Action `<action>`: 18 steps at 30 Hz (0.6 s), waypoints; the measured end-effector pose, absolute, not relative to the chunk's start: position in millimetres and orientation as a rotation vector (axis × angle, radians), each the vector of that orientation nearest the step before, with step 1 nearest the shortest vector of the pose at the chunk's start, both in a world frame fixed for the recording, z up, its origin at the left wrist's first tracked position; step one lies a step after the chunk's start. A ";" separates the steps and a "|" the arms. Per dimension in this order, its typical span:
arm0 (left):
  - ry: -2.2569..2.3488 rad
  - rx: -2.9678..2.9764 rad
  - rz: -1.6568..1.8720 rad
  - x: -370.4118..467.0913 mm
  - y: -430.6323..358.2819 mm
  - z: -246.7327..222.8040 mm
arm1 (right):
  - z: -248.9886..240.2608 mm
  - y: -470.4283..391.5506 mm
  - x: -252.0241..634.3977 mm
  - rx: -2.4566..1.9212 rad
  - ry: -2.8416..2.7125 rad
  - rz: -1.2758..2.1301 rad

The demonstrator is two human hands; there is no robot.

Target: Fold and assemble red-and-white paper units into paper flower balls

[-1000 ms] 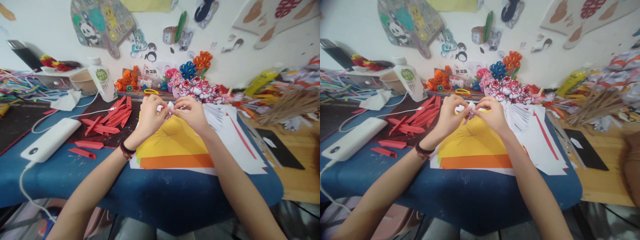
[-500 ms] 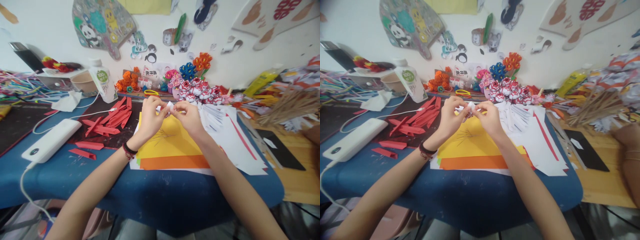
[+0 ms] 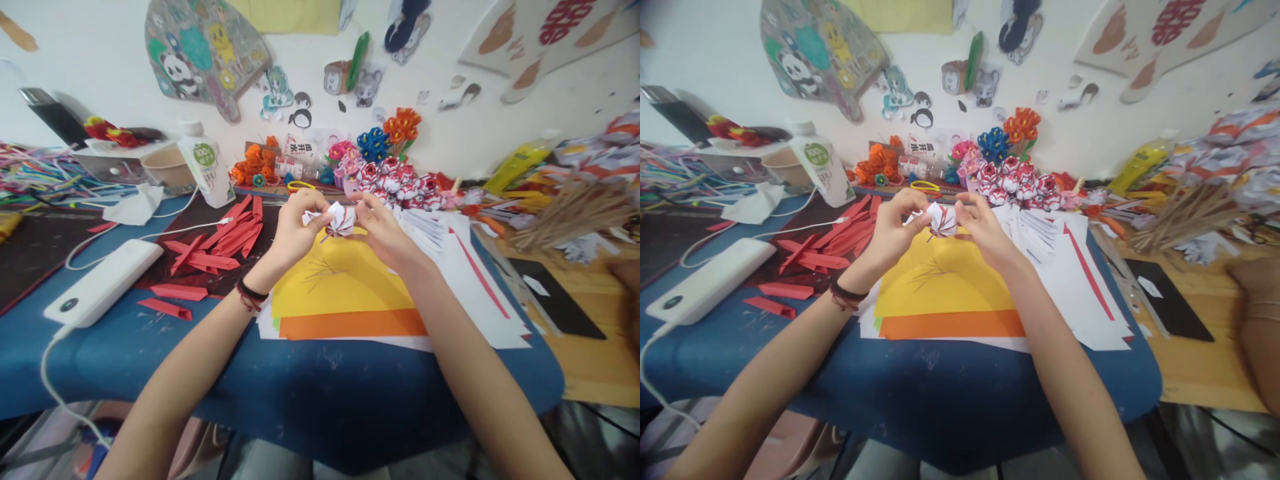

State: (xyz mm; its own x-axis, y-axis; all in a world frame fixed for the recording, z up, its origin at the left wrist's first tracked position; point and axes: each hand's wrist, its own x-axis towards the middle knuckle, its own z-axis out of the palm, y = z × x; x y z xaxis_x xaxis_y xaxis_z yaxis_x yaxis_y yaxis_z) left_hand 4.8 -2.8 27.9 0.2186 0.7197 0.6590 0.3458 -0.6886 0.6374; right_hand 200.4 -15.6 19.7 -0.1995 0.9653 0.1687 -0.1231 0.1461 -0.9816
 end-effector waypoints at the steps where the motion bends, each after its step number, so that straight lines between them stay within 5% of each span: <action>1: 0.928 2.145 1.475 4.1 -1.7 27.3 | 20.2 -16.3 202.7 -0.862 -1.354 1.435; 5: 0.830 2.204 1.467 2.3 -1.2 29.9 | 18.2 -14.9 207.2 -0.765 -1.411 1.552; 12: 1.319 2.324 1.404 0.2 -7.2 37.0 | 16.0 -7.5 202.7 -0.961 -1.343 0.812; 18: 1.373 2.349 1.192 7.0 -7.3 24.9 | 8.2 -5.1 197.1 -0.880 -1.458 0.576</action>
